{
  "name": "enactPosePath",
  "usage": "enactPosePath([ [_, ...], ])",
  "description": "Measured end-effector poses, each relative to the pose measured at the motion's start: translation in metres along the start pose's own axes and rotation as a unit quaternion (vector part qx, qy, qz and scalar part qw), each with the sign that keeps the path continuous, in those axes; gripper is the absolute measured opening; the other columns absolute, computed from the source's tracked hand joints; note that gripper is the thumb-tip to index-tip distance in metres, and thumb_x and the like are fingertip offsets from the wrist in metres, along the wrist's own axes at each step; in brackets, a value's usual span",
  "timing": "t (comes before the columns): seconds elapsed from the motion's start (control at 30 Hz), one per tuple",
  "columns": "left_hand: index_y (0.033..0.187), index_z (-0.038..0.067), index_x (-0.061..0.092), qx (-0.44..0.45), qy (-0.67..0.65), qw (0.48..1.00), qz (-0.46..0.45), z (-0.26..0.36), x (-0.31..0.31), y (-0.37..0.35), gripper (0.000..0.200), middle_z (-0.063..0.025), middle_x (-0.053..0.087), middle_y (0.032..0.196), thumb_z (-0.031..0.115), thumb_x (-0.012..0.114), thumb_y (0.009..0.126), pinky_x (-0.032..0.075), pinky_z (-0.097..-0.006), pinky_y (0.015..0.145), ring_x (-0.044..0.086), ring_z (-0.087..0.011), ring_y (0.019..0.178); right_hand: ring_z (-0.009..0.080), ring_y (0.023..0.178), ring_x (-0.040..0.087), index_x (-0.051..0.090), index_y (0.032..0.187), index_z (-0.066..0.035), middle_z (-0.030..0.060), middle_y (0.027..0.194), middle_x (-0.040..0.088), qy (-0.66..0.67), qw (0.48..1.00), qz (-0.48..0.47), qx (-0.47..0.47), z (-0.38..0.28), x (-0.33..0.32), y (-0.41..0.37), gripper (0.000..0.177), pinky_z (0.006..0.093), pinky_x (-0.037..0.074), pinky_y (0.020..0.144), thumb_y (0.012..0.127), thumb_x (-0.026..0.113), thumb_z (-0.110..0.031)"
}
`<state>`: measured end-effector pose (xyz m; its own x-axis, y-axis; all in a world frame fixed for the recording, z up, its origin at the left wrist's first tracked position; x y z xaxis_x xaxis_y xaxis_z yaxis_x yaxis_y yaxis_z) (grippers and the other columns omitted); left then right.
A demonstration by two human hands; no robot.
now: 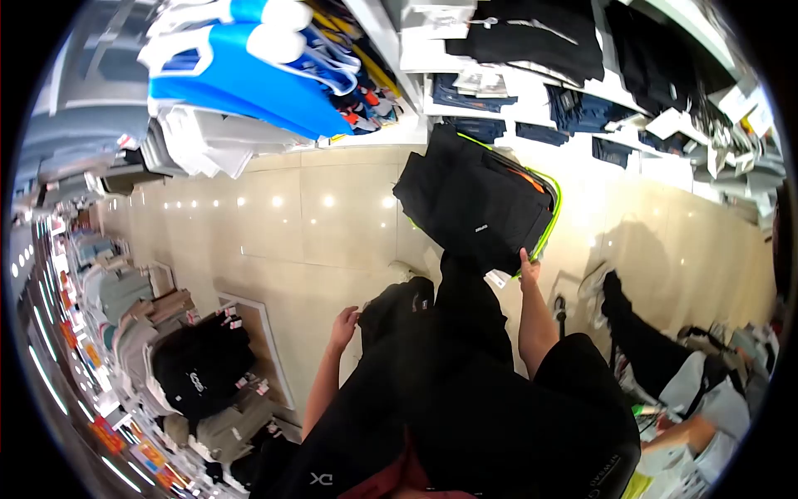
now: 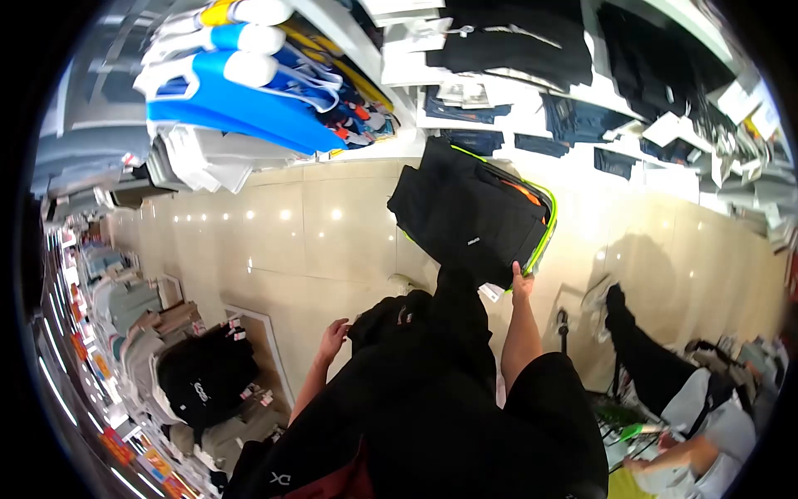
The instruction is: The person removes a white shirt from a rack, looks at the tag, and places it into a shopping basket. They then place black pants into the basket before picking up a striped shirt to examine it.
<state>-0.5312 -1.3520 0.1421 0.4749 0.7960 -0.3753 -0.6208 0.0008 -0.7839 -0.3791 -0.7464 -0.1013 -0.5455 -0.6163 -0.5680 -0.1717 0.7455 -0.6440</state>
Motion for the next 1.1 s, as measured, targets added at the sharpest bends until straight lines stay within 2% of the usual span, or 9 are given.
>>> enactPosePath([
  [0.17,0.118,-0.002,0.058,-0.013,-0.023,0.999,0.021,-0.055,0.003,-0.024,0.033,-0.0177,0.068,0.102,0.018,0.048,0.094,0.051,-0.0341,0.082,0.066,-0.0245,0.094,0.0318,0.105,0.062,0.055,0.118,0.002,0.0196,0.115,0.062,-0.180,0.982,0.055,-0.009,-0.039,0.004,0.008,0.085,0.0389,0.050,0.086,0.066,0.077,-0.061],
  [0.23,0.118,-0.003,0.057,-0.030,0.014,0.999,0.008,-0.076,0.005,-0.042,0.033,-0.0182,0.068,0.101,0.018,0.047,0.095,0.051,-0.0343,0.082,0.066,-0.0249,0.095,0.0341,0.111,0.059,0.058,0.115,0.002,0.0210,0.117,0.062,-0.226,0.963,0.091,0.111,-0.048,-0.003,-0.012,0.080,0.0388,0.047,0.094,0.066,0.078,-0.058],
  [0.4,0.120,-0.003,0.055,-0.026,0.108,0.993,-0.037,-0.088,0.010,-0.062,0.035,-0.0187,0.068,0.101,0.019,0.045,0.095,0.051,-0.0343,0.084,0.067,-0.0263,0.095,0.0393,0.102,0.061,0.054,0.114,-0.001,0.0240,0.113,0.062,-0.179,0.980,0.086,-0.006,-0.074,0.009,-0.014,0.046,0.0434,0.048,0.091,0.077,0.065,-0.026],
  [0.5,0.120,-0.005,0.055,0.040,0.077,0.996,-0.021,-0.078,0.006,-0.056,0.036,-0.0189,0.067,0.102,0.018,0.045,0.095,0.051,-0.0341,0.083,0.067,-0.0269,0.094,0.0398,0.100,0.062,0.056,0.112,-0.001,0.0233,0.108,0.064,-0.125,0.978,0.163,-0.019,-0.082,0.005,-0.021,0.042,0.0439,0.048,0.091,0.077,0.062,-0.024],
  [0.57,0.119,-0.006,0.055,-0.025,-0.014,1.000,0.002,-0.089,0.000,-0.046,0.036,-0.0192,0.067,0.104,0.018,0.044,0.095,0.051,-0.0339,0.083,0.067,-0.0269,0.094,0.0391,0.097,0.063,0.059,0.105,0.000,0.0225,0.101,0.066,-0.112,0.980,0.165,-0.001,-0.092,-0.002,-0.028,0.044,0.0435,0.048,0.090,0.077,0.068,-0.033],
  [0.67,0.124,0.002,0.055,-0.012,0.003,1.000,0.009,-0.082,0.001,-0.029,0.034,-0.0098,0.068,0.099,0.021,0.046,0.096,0.049,-0.0298,0.071,0.065,-0.0181,0.090,0.0380,0.088,0.064,0.063,0.089,0.002,0.0194,0.093,0.068,-0.125,0.991,0.041,-0.016,-0.052,0.021,0.015,0.060,0.0423,0.049,0.082,0.068,0.078,-0.052],
  [0.9,0.120,0.001,0.056,0.010,0.056,0.998,0.041,-0.062,0.005,-0.019,0.033,-0.0146,0.068,0.097,0.021,0.047,0.095,0.050,-0.0331,0.075,0.065,-0.0229,0.089,0.0258,0.073,0.068,0.065,0.085,0.003,0.0137,0.074,0.070,-0.135,0.982,-0.044,0.122,-0.082,0.038,-0.019,0.045,0.0361,0.052,0.075,0.077,0.070,-0.041],
  [1.0,0.119,0.001,0.057,-0.008,0.057,0.998,0.033,-0.059,0.003,-0.032,0.032,-0.0182,0.068,0.100,0.020,0.048,0.094,0.050,-0.0363,0.081,0.067,-0.0281,0.094,0.0241,0.070,0.068,0.068,0.070,0.000,0.0093,0.069,0.069,-0.015,0.993,0.028,0.111,-0.073,0.051,-0.006,0.026,0.0336,0.051,0.075,0.077,0.060,-0.025],
  [1.1,0.121,0.002,0.056,-0.027,0.056,0.998,0.020,-0.077,0.000,-0.038,0.033,-0.0185,0.068,0.101,0.019,0.047,0.094,0.050,-0.0348,0.082,0.067,-0.0271,0.092,0.0215,0.065,0.068,0.062,0.089,0.008,0.0133,0.074,0.069,0.006,0.993,0.020,0.112,-0.086,0.046,-0.017,0.031,0.0313,0.053,0.063,0.081,0.061,-0.021],
])
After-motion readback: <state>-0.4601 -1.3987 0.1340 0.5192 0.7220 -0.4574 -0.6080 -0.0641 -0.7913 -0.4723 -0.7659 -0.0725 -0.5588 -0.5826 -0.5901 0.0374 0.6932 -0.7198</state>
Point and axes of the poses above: each hand's wrist, its own y-axis towards the middle knuckle, its own x-axis out of the palm, z = x × y, the point moved 10 cm from there along y, towards the middle knuckle
